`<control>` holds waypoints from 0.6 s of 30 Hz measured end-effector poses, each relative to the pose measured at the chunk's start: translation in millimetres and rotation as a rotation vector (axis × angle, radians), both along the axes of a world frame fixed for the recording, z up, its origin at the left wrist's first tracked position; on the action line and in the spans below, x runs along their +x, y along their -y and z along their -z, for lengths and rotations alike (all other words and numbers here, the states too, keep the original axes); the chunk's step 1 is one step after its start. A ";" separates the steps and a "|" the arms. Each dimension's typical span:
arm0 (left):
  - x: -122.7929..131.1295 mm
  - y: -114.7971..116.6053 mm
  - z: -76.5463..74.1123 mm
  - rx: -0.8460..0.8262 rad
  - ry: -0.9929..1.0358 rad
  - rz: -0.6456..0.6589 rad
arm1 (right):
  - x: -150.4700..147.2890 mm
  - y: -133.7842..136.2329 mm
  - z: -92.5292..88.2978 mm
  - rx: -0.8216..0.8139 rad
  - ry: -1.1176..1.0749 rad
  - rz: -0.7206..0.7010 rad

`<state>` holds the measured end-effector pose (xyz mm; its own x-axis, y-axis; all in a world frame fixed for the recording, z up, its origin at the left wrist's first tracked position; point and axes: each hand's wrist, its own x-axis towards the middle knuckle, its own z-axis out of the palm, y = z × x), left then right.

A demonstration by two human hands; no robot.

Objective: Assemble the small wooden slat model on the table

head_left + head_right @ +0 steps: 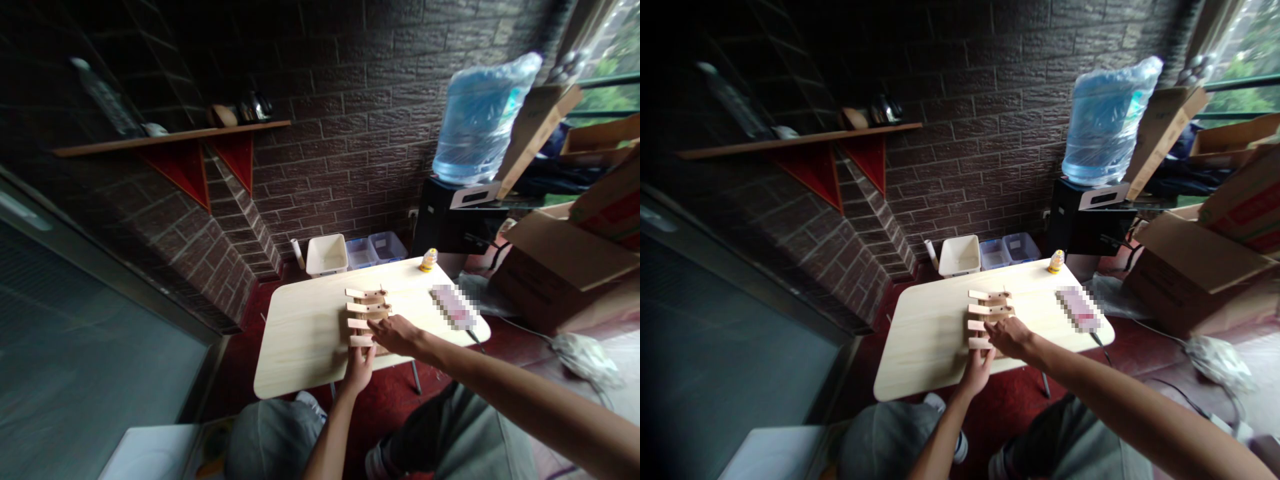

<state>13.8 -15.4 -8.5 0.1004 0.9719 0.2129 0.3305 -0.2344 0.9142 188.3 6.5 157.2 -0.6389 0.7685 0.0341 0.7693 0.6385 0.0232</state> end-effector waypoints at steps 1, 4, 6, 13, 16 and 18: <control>0.2 0.1 -0.2 -0.003 0.007 -0.004 | 0.4 0.0 -1.8 -0.017 0.029 -0.024; 0.2 0.9 1.3 -0.005 0.023 -0.013 | 2.3 -2.2 -4.8 -0.067 0.038 -0.110; -0.3 1.5 2.9 -0.013 0.023 -0.004 | 3.0 -5.3 -2.5 -0.083 0.015 -0.140; -1.9 2.5 2.7 -0.017 0.025 0.000 | 0.6 -13.7 13.3 -0.003 0.046 -0.063; -1.6 2.8 1.1 0.007 0.043 -0.010 | 1.6 -12.2 11.1 -0.019 0.053 -0.039; -1.5 2.8 0.0 0.012 0.047 -0.026 | 3.3 -9.9 6.0 -0.038 0.040 -0.036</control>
<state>12.3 -18.2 -8.5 0.0650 0.9713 0.2289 0.2937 -0.2379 0.9258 191.6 16.5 151.2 -0.6664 0.7453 -0.0204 0.7448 0.6667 0.0288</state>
